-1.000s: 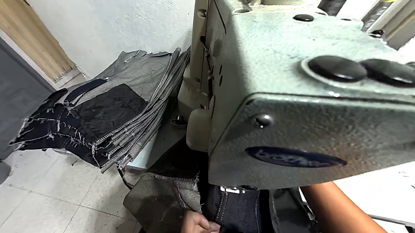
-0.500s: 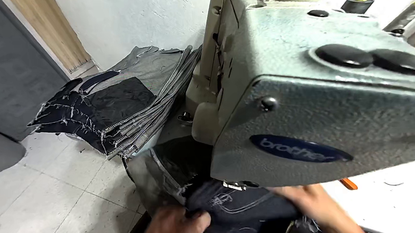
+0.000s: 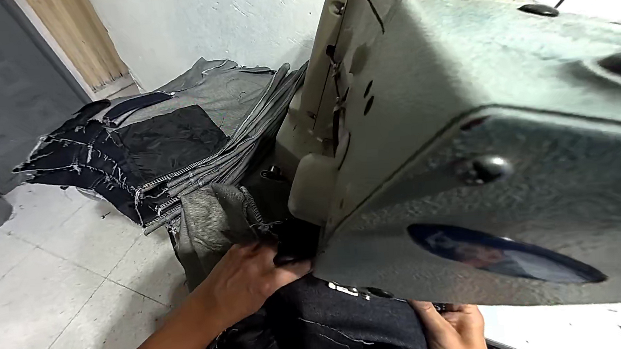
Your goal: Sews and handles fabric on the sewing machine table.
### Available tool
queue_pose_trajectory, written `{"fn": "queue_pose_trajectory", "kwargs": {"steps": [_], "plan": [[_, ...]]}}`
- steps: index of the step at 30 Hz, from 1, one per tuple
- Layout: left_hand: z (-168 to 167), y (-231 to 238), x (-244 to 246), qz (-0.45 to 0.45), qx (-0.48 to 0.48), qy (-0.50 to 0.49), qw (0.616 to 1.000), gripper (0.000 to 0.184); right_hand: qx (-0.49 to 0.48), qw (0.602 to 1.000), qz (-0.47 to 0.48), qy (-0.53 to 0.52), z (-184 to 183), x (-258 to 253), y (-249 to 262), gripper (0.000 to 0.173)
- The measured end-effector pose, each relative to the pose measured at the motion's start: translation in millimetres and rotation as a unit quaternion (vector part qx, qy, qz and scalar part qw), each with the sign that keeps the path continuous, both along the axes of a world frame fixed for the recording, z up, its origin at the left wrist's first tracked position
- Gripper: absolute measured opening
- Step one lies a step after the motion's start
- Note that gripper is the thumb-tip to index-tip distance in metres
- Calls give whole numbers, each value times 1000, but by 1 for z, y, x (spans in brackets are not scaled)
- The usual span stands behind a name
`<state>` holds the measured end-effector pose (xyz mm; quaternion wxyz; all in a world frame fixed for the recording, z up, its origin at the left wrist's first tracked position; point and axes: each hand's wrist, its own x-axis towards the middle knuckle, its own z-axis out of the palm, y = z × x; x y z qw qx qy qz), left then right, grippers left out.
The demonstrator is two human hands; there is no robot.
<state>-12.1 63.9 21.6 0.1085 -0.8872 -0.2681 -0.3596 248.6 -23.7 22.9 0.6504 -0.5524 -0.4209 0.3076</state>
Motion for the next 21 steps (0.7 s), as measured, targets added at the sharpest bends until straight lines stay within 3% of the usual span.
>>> {"fn": "queue_pose_trajectory", "kwargs": {"steps": [7, 21], "plan": [[-4, -1, -4, -8, -7, 5, 1000, 25, 15, 1000, 23, -2, -4, 6, 2, 31], [4, -3, -10, -12, -56, 33, 998, 36, 44, 992, 57, -107, -6, 14, 7, 36]]}}
